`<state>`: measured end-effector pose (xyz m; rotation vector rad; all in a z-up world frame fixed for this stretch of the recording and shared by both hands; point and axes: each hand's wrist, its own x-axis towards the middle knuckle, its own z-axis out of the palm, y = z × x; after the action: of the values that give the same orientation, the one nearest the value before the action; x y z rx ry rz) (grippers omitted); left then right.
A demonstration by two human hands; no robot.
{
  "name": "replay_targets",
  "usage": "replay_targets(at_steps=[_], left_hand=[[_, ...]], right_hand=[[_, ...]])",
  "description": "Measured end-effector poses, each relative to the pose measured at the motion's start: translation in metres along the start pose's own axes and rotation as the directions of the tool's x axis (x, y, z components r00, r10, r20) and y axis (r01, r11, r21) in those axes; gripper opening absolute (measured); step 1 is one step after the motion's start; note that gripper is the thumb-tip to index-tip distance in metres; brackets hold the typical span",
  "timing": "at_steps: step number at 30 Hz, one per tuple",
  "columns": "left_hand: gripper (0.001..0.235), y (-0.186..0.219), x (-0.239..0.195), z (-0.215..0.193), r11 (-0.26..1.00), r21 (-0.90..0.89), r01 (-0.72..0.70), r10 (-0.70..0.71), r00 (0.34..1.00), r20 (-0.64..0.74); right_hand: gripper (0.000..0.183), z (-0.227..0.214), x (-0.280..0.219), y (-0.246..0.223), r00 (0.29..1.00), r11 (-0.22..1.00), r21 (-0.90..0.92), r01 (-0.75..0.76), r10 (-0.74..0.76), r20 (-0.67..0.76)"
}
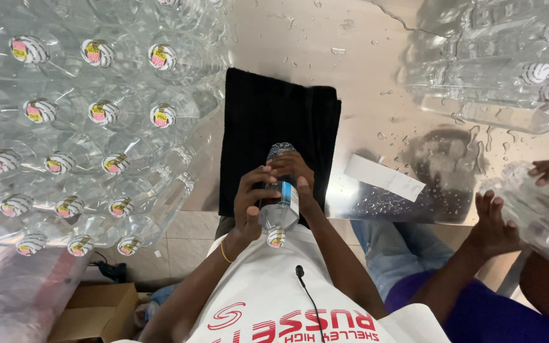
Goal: The person picks up a clear plastic bottle and a printed label from a stainless steel table. They peel the backing from the label and apply it to the bottle, smoothing it down with their hands. The person repeats this process for a second bottle.
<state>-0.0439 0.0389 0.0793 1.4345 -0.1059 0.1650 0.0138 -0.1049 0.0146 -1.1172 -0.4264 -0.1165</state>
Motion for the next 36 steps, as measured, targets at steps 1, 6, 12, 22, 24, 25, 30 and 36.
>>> replay_targets(at_steps=[1, 6, 12, 22, 24, 25, 30, 36], left_hand=[[0.076, -0.001, -0.001, -0.002, 1.0, -0.001, 0.003, -0.003, 1.0, 0.0], [0.056, -0.003, -0.001, -0.006, 1.0, 0.016, 0.023, -0.023, 0.998, 0.057], [0.048, -0.013, -0.008, -0.004, 0.998, -0.065, 0.025, -0.024, 0.999, 0.028], [0.042, -0.009, -0.002, 0.004, 0.994, -0.109, 0.021, -0.01, 0.995, 0.102], [0.053, 0.003, 0.006, 0.006, 0.991, -0.082, 0.109, -0.108, 0.994, 0.009], [0.053, -0.001, 0.0, 0.002, 0.991, -0.082, 0.106, -0.106, 0.994, 0.01], [0.096, -0.004, -0.03, -0.009, 0.976, -0.105, 0.192, -0.205, 0.97, -0.129], [0.167, -0.031, -0.054, -0.011, 0.949, -0.091, 0.302, -0.308, 0.95, -0.057]], right_hand=[[0.064, -0.004, -0.003, 0.003, 1.0, 1.0, -0.001, -0.003, 0.003, -0.001], [0.063, -0.001, 0.004, -0.002, 1.0, 1.0, 0.011, 0.01, -0.01, 0.011], [0.068, 0.0, -0.002, 0.002, 0.999, 0.992, -0.118, 0.047, -0.049, -0.021], [0.051, 0.011, 0.01, -0.026, 0.972, 0.944, 0.246, -0.22, 0.235, -0.032], [0.066, 0.024, 0.009, -0.023, 0.97, 0.98, -0.15, -0.135, 0.099, -0.222], [0.066, 0.027, 0.001, -0.015, 0.971, 0.98, -0.15, -0.132, 0.097, -0.221], [0.073, 0.029, -0.033, 0.007, 0.925, 0.945, -0.278, -0.174, 0.059, -0.376], [0.107, 0.038, -0.067, -0.012, 0.961, 0.721, -0.652, -0.235, 0.274, -0.042]])
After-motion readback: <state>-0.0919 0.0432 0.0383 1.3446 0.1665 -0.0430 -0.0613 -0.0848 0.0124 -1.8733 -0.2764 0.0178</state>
